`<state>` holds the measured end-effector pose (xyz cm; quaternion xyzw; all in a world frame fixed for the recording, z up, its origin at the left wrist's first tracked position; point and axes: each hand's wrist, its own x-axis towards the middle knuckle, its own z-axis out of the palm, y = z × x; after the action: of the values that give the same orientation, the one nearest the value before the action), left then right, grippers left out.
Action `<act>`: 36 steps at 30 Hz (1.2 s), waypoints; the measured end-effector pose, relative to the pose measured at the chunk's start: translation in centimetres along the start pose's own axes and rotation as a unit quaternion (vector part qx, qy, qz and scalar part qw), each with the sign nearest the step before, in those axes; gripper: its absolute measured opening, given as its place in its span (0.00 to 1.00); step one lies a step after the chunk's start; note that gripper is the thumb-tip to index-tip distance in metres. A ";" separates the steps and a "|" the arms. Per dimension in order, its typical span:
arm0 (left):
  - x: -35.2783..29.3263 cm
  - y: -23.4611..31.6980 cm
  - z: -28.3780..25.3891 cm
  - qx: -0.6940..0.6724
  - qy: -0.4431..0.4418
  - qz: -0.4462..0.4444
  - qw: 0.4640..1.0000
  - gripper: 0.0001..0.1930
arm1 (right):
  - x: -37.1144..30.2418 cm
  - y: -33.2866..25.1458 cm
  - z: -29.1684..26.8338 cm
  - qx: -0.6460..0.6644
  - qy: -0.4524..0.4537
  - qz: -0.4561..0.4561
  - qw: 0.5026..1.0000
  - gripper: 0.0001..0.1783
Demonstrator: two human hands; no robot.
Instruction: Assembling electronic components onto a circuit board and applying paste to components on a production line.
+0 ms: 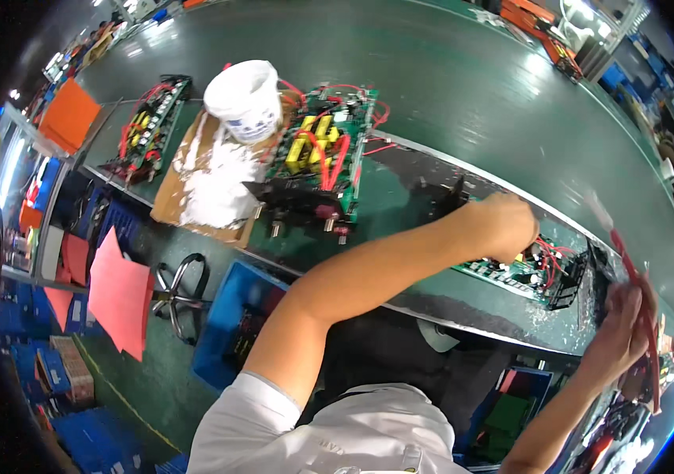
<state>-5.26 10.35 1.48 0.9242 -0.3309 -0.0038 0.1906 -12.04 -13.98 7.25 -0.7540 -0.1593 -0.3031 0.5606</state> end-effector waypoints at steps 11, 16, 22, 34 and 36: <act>-30.0 6.8 7.0 -0.379 0.139 -0.195 0.894 0.19 | -14.8 -12.6 31.2 0.114 -0.445 -0.437 0.773 0.25; -31.7 9.3 19.1 -0.508 0.118 -0.234 0.821 0.22 | -17.7 -10.7 36.1 -0.069 -0.485 -0.415 0.767 0.26; -31.5 10.6 16.8 -0.538 0.047 -0.190 0.820 0.17 | -16.1 -12.7 29.3 0.082 -0.474 -0.353 0.803 0.26; -16.2 3.4 -7.7 -0.754 0.405 0.286 0.431 0.12 | -19.5 -3.5 17.4 0.548 -0.418 0.305 0.657 0.28; -12.5 1.9 -9.8 -0.761 0.379 0.317 0.420 0.15 | -20.5 -1.6 16.6 0.555 -0.380 0.338 0.659 0.28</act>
<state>-14.91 20.08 9.78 0.1401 -0.3567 0.1569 0.9102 -24.10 4.18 -7.68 -0.3547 -0.2307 0.3648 0.8294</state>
